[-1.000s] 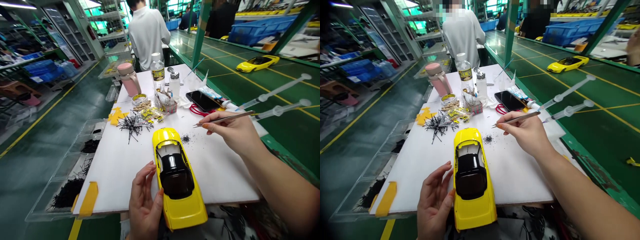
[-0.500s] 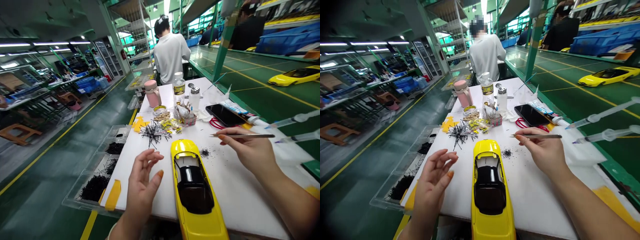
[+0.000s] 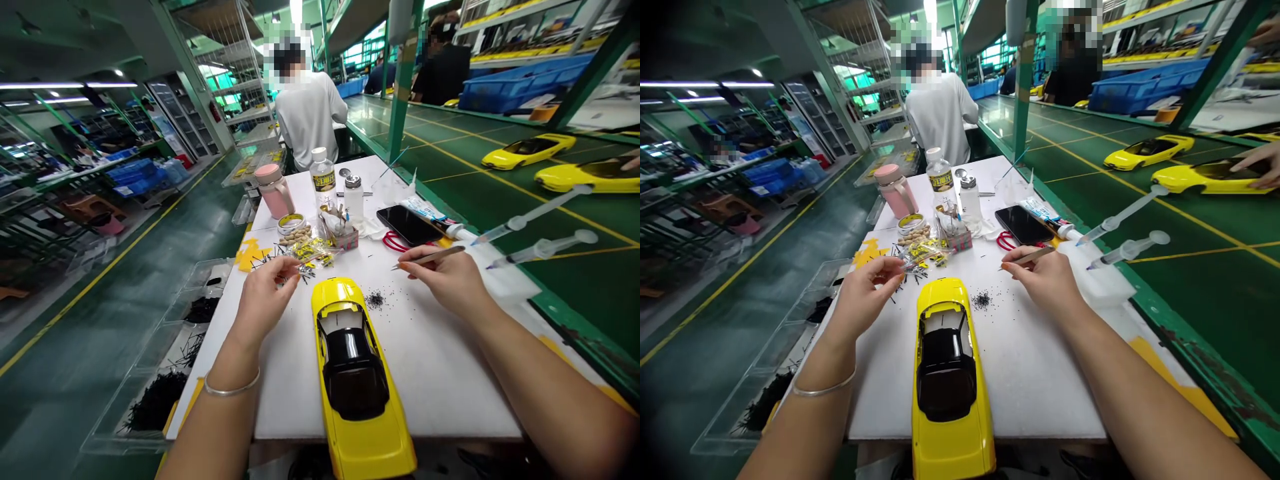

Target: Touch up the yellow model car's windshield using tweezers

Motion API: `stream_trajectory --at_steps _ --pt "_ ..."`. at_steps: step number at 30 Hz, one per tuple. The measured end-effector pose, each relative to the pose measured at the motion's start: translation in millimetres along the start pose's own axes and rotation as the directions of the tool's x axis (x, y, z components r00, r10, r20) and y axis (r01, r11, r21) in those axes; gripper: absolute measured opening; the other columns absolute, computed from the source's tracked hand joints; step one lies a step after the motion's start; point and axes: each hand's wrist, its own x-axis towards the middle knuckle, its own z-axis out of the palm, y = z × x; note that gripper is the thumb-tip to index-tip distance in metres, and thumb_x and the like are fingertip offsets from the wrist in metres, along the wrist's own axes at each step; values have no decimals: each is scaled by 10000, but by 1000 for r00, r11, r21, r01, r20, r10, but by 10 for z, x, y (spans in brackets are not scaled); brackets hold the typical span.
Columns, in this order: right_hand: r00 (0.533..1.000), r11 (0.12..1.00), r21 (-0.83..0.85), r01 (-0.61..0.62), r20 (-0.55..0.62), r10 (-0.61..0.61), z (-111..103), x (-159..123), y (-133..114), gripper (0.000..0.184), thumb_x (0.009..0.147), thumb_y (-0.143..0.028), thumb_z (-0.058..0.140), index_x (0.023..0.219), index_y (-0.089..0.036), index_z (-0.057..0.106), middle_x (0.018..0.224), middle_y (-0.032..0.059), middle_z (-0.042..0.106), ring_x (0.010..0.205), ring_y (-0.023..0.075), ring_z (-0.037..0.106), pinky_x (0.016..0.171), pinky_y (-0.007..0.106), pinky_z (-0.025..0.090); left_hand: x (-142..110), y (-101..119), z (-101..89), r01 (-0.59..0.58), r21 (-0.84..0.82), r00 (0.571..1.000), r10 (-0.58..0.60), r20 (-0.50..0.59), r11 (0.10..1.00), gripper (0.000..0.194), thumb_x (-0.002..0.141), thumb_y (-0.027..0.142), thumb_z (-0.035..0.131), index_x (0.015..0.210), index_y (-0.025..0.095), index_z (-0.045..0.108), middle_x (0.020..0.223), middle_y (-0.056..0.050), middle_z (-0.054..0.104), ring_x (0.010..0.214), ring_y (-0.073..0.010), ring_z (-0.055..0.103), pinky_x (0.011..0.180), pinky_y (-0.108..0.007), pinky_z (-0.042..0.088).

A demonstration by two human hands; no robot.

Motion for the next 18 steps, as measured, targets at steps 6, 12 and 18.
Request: stream_trajectory --at_steps 6,12,18 --pt "999 975 216 -45 15 43 -1 -54 -60 335 726 -295 557 977 -154 727 670 38 687 667 199 664 643 295 478 -9 -351 72 75 54 997 -74 -15 996 198 784 324 670 911 209 770 701 6 602 650 -152 501 638 -294 363" --pt "870 995 29 92 485 -94 76 -325 -350 274 799 -377 597 780 -155 756 511 -39 410 488 105 356 478 254 236 68 -391 111 65 -66 996 -70 -61 996 232 795 325 652 934 167 750 653 23 530 637 -140 464 627 -271 347" --pt "665 977 76 198 722 -191 369 -616 -348 445 831 -540 691 599 -163 638 536 -22 497 507 117 450 461 242 301 45 -313 186 72 -92 975 -89 -203 993 115 808 157 623 861 160 725 716 -12 618 679 -155 517 677 -276 437"
